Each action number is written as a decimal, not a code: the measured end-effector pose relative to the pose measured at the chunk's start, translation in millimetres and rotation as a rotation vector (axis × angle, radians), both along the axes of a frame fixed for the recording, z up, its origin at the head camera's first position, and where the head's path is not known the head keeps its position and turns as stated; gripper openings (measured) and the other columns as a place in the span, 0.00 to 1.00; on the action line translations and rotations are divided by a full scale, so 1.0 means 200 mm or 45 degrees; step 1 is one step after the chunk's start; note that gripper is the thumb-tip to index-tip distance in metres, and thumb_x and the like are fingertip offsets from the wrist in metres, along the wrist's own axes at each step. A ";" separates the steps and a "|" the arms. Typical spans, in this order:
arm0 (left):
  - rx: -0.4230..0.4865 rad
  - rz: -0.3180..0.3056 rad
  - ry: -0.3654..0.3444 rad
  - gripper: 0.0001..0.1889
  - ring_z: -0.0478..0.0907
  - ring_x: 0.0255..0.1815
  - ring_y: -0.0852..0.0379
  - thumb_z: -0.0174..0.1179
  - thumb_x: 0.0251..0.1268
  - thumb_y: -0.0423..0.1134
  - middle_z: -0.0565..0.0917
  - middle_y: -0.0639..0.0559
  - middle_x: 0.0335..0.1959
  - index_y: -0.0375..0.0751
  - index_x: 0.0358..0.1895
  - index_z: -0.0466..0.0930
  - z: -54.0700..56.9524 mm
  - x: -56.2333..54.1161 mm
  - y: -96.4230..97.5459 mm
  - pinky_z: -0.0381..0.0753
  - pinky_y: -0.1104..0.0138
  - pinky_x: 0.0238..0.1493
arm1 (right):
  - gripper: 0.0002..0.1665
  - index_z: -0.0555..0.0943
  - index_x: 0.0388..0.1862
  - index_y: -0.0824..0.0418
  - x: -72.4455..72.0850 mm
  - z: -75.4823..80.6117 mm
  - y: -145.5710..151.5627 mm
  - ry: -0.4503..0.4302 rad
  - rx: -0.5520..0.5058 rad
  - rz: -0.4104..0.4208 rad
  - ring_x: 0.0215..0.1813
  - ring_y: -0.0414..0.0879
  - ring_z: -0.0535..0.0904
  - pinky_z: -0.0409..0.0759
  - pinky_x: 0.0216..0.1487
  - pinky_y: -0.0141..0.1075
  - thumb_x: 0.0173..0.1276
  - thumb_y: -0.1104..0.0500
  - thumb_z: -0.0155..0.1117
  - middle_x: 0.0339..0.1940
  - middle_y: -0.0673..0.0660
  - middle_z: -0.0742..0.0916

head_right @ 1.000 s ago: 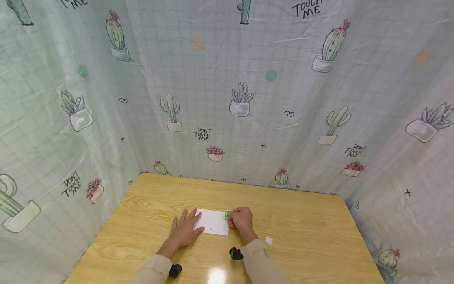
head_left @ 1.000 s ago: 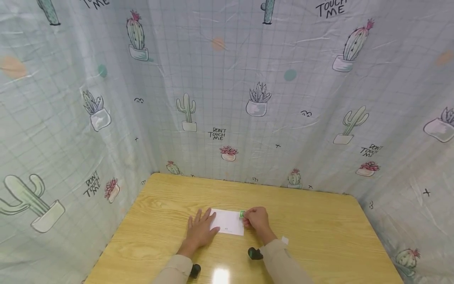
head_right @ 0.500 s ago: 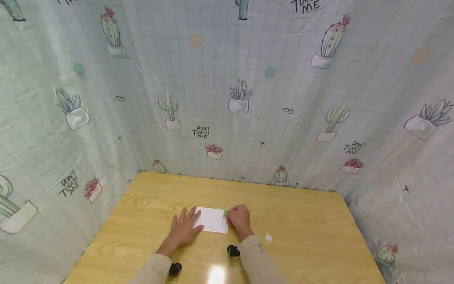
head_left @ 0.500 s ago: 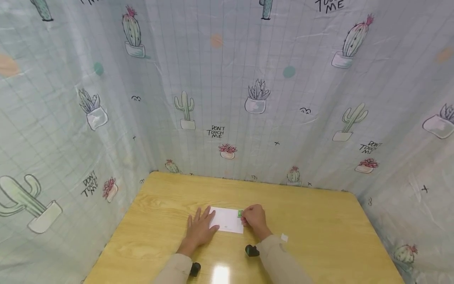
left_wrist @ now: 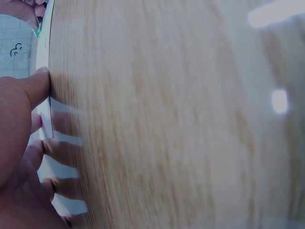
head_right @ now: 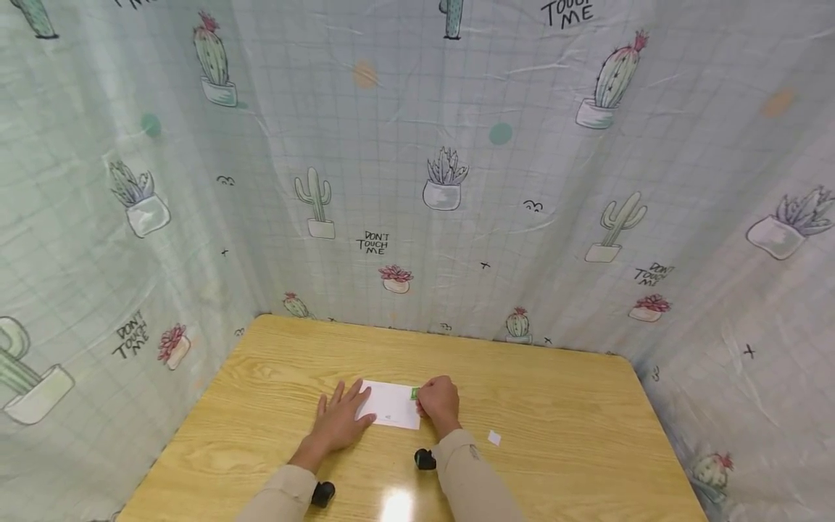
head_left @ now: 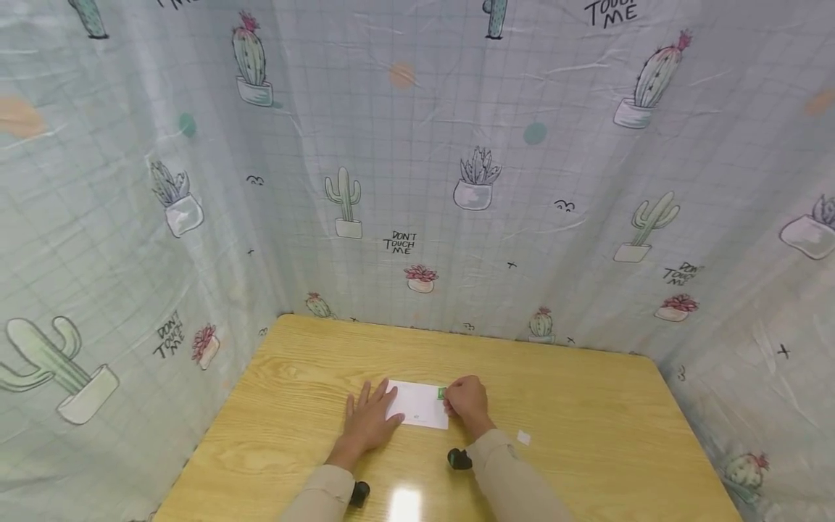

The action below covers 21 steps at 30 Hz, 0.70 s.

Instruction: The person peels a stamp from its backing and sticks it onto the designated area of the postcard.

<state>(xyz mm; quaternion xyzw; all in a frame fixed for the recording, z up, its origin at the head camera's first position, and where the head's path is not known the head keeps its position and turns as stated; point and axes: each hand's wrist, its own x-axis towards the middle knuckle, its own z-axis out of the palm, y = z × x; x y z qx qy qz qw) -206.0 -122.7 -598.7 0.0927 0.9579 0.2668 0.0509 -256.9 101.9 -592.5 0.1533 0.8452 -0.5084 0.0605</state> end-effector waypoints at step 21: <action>0.033 -0.006 -0.012 0.31 0.48 0.85 0.27 0.59 0.77 0.49 0.60 0.40 0.84 0.42 0.77 0.69 0.01 0.02 0.00 0.38 0.26 0.80 | 0.10 0.80 0.26 0.63 0.00 -0.06 -0.01 -0.010 -0.071 -0.121 0.16 0.43 0.73 0.72 0.20 0.31 0.63 0.64 0.73 0.14 0.52 0.80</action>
